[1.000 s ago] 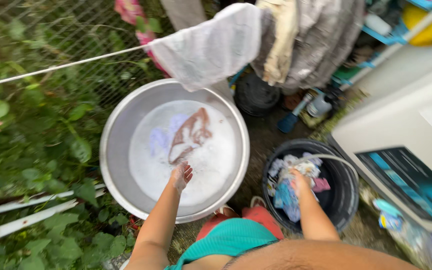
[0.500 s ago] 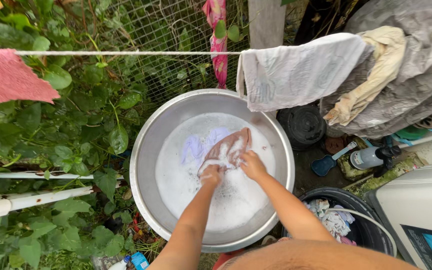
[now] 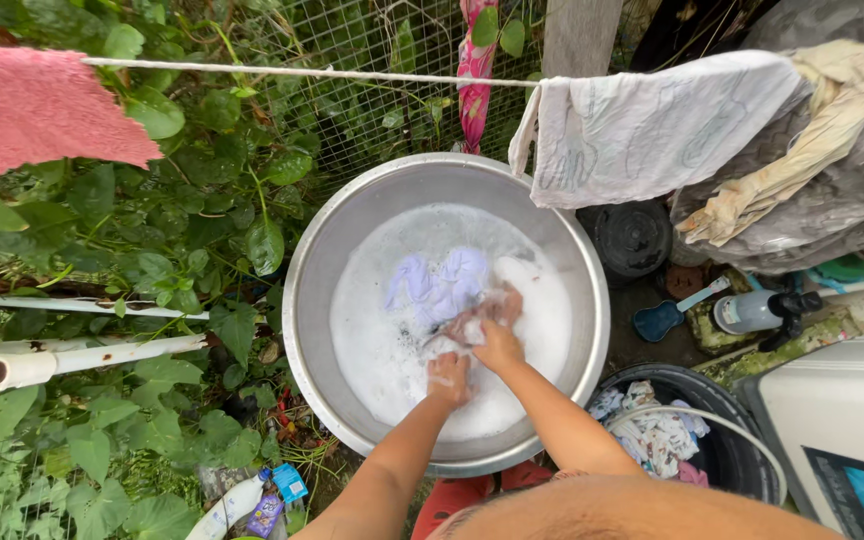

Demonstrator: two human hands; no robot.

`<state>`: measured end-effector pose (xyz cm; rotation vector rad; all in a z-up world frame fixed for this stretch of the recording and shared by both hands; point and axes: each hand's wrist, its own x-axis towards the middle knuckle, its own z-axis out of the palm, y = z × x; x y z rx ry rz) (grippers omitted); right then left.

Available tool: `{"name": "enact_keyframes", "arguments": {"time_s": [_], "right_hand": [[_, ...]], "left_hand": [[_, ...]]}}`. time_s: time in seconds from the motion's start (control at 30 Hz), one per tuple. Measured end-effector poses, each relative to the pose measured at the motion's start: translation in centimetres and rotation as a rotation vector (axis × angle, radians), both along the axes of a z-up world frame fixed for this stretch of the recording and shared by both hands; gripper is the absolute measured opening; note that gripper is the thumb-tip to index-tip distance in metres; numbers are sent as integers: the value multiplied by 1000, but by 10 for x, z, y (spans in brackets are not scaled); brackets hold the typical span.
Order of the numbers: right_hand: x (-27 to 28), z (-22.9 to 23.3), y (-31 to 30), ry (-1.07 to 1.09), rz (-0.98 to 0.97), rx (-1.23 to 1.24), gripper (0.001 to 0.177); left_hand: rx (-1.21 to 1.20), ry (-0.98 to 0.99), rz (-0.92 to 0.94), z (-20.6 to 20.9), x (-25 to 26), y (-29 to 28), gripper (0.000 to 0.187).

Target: The person washes small items of clothing by hand in a basin of soapy water, scrubbing a garment against itself and lifting it to check it.

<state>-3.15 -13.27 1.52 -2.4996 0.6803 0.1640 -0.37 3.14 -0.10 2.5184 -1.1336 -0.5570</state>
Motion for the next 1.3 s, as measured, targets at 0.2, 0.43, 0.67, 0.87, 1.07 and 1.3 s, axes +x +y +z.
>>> {"name": "enact_keyframes", "arguments": {"time_s": [0.2,0.43,0.67,0.87,1.07,1.3], "right_hand": [[52,66,-35,-388,16,363,35],[48,174,-112,-564,197,644,73],[82,173,-110,-436,473,341,66],[99,189,-71,-558,327,886,61],[76,210,48,-714,168,642,53],[123,120,38,-725,-68,574,22]], "left_hand": [[-311,607,174,41,58,-57,62],[-582,892,-228,134,145,-69,58],[-736,1269,101,288,141,-3,67],[-1325,1641,272,289,114,42,51],[-1465,1649,487,163,103,-23,44],[-1536,1399,914,109,99,-56,34]]}}
